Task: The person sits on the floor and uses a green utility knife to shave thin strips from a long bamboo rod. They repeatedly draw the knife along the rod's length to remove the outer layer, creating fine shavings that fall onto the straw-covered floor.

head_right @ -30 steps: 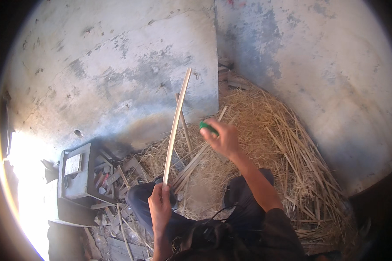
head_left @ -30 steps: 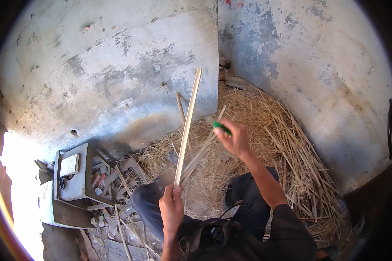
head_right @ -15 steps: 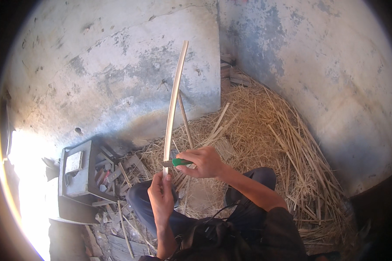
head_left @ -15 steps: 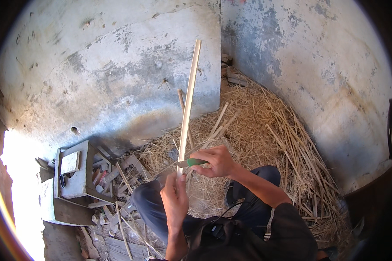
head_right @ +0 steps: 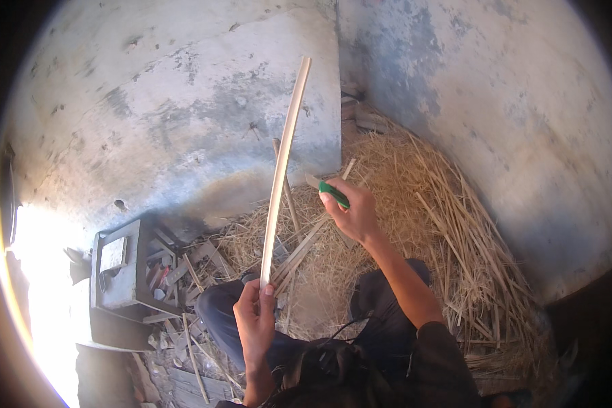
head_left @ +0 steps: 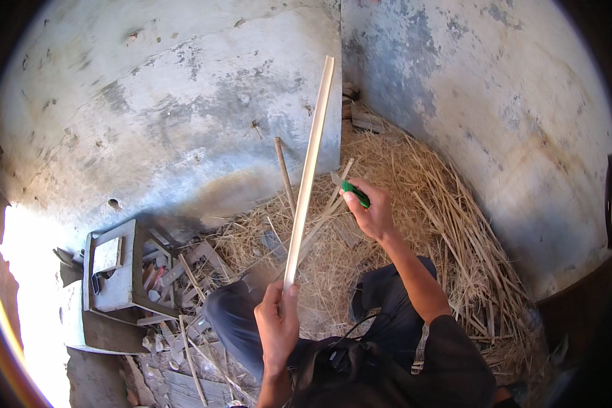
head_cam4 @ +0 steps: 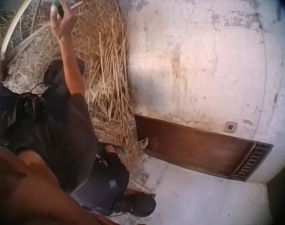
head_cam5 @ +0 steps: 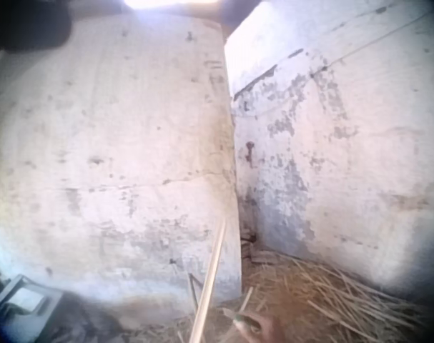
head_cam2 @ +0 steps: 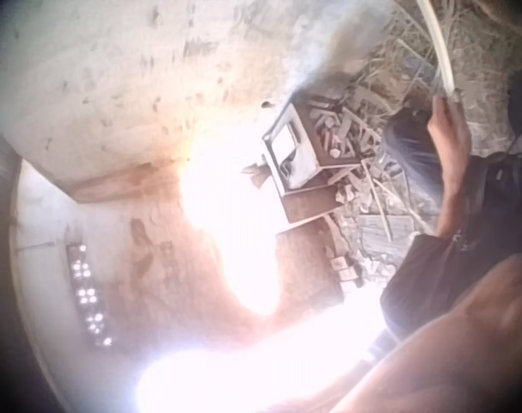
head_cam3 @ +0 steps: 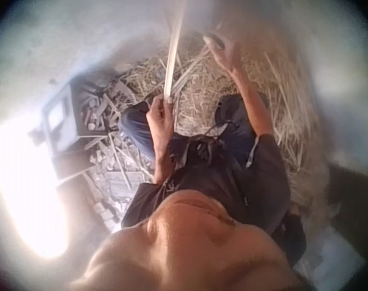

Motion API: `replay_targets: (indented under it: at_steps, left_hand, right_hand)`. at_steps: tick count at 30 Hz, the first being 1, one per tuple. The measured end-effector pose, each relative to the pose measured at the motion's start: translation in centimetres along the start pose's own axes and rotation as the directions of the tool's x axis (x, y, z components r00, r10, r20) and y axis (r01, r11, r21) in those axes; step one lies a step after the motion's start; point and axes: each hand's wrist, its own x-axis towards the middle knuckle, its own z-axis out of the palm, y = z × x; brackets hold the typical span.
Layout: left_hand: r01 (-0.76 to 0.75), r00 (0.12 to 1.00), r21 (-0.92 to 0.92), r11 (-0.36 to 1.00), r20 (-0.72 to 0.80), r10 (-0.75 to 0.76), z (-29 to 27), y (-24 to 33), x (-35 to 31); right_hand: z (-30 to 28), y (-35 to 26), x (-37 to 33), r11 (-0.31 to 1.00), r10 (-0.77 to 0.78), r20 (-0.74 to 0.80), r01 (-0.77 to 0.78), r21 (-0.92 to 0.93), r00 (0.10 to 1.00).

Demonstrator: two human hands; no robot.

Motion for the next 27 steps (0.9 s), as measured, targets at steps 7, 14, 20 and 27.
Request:
replay_targets:
  at_steps: [7,14,20,27]
  left_hand:
    - [-0.043,0.996,0.052,0.998,-0.081,0.047,0.4,1.0,1.3]
    - [-0.085,0.991,0.082,0.993,-0.096,0.092,0.6,1.2,1.8]
    - [-0.068,0.992,0.09,0.994,-0.104,0.077,0.9,1.9,1.9]
    - [-0.047,0.993,0.072,0.996,-0.107,0.054,1.0,1.7,1.8]
  right_hand:
    - [2.1,-3.5,-1.9,0.94,-0.341,0.215,0.33,0.085,0.915]
    - [3.7,-4.9,-2.9,0.899,-0.436,0.23,0.431,0.077,0.87]
    - [3.8,-4.9,-3.0,0.89,-0.455,0.224,0.45,0.075,0.862]
    - [3.5,-5.0,-2.9,0.878,-0.471,0.214,0.479,0.016,0.856]
